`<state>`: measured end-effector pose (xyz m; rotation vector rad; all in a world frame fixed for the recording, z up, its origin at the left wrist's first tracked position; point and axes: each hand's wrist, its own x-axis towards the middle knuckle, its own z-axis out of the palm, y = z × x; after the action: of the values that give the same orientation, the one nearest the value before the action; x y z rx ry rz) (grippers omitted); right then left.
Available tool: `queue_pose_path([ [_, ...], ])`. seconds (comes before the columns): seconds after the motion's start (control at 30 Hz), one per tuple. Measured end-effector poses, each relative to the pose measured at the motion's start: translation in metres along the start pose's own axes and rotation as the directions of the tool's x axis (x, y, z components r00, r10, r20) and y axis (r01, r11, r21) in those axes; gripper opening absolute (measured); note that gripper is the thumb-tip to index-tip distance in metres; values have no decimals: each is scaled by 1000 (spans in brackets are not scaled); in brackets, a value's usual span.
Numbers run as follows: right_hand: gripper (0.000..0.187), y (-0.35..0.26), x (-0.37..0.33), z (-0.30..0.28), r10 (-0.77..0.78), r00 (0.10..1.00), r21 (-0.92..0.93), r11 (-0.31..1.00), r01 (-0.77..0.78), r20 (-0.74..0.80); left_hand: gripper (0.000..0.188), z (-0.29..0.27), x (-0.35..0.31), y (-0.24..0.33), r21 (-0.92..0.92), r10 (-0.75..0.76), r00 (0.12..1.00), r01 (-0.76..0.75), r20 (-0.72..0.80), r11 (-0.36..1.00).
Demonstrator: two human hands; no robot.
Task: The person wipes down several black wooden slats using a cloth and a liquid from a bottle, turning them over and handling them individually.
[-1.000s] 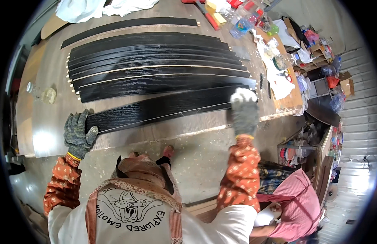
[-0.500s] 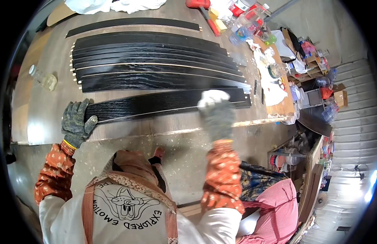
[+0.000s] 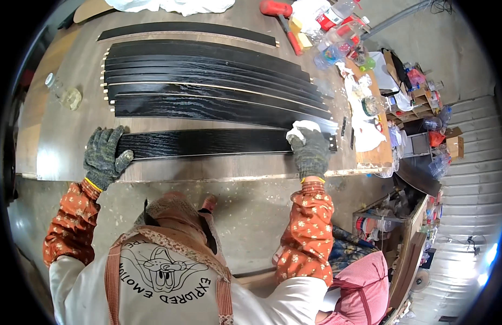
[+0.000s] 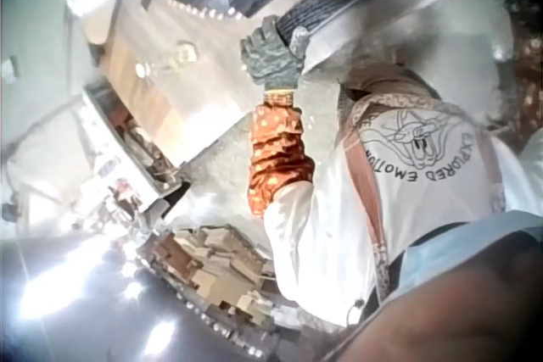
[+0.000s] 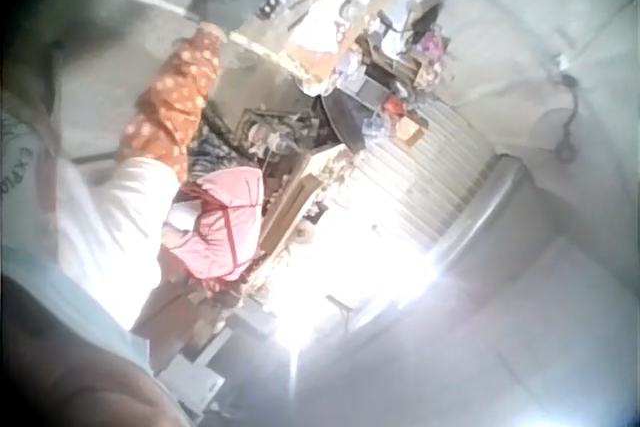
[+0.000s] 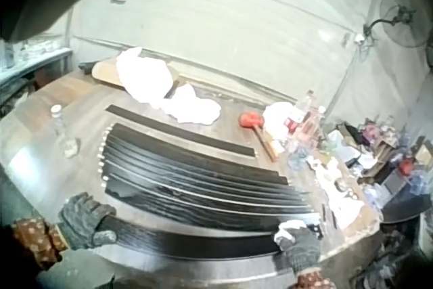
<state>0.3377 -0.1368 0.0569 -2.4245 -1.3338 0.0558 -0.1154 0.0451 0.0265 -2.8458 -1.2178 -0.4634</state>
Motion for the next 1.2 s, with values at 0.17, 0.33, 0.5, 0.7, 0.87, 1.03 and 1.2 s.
queue_pose_path([
  [0.17,40,-55,-31,20,-208,976,-234,954,190,-58,60,-3,2,3,24,21,999,-20,-40,1000],
  [0.33,38,-2,0,9,-131,986,-272,957,98,-107,60,-2,1,-1,28,55,995,-53,-82,998],
  [0.5,31,-60,-37,47,-359,925,-201,922,330,-128,58,-3,1,2,23,49,997,-47,-64,999],
  [0.7,40,21,6,-11,-79,990,-125,990,64,-119,59,-6,2,3,25,21,999,-21,-27,999],
  [0.87,27,-71,-23,47,-698,711,-528,637,562,-85,59,3,-4,-1,70,9,1000,-8,-25,998],
  [1.03,42,-214,-88,114,-638,748,-98,769,632,-181,62,-5,-2,-4,32,-52,994,50,92,998],
  [1.2,38,-110,-42,70,-588,794,-159,808,567,-152,68,-18,-11,-49,-277,47,996,-24,75,960],
])
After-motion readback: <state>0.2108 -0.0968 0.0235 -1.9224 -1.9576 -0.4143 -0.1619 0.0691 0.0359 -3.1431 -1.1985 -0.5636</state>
